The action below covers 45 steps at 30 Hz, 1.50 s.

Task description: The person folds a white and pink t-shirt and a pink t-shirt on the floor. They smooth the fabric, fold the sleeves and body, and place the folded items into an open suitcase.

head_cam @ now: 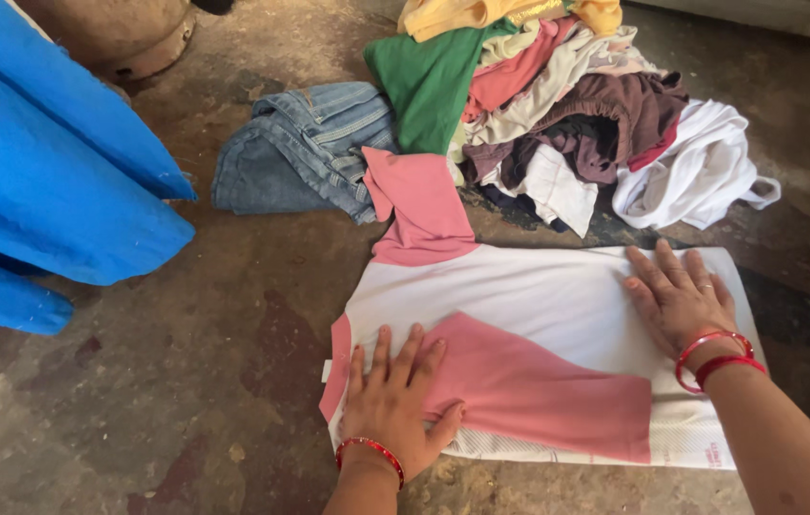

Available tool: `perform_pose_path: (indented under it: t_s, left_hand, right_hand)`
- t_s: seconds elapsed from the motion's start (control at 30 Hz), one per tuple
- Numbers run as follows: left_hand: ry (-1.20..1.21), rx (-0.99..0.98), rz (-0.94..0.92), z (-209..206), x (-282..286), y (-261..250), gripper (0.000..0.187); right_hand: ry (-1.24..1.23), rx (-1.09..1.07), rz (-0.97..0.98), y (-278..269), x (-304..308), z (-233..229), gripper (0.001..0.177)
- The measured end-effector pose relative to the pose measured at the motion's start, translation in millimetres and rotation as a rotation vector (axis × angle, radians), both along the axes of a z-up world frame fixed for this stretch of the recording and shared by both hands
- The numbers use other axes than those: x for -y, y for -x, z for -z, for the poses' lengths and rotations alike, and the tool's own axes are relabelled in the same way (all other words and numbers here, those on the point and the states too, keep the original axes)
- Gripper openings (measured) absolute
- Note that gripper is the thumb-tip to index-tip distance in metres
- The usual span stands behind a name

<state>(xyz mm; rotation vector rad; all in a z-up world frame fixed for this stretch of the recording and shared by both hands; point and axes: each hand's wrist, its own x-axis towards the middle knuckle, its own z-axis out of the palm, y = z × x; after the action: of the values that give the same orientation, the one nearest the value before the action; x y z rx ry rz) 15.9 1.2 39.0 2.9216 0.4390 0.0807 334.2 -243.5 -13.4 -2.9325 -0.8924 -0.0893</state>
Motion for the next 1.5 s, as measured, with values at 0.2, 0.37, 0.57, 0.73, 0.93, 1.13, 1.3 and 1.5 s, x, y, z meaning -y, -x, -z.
perform_pose_path:
  t_s: [0.2,0.37,0.57,0.73,0.93,1.13,1.3,1.5]
  left_hand:
    - [-0.046,0.146,0.024,6,-2,0,0.079]
    - [-0.075,0.219,0.034,15,-1,2,0.079]
    - [-0.066,0.221,0.032,16,-3,4,0.079]
    - [-0.110,0.264,0.035,17,-1,-1,0.078]
    - [-0.044,0.192,0.022,19,-1,2,0.077]
    - [-0.048,0.253,0.030,16,-5,3,0.082]
    - [-0.004,0.240,0.018,19,-3,3,0.087]
    - [0.031,0.238,0.027,21,-6,5,0.085]
  right_hand:
    - [-0.147,0.016,0.171,-19,5,-12,0.038]
    - [0.047,0.005,0.243,-76,22,-8,0.025]
    - [0.080,0.002,0.314,-89,22,5,0.030]
    - [-0.124,0.111,0.189,-40,9,10,0.057]
    - [-0.053,0.075,-0.060,1,-20,-6,0.064]
    - [-0.610,-0.326,-0.068,15,-130,-65,0.040]
    - [-0.682,-0.429,-0.081,20,-234,-71,0.042]
    - [-0.598,-0.694,-0.018,20,-268,-79,0.041]
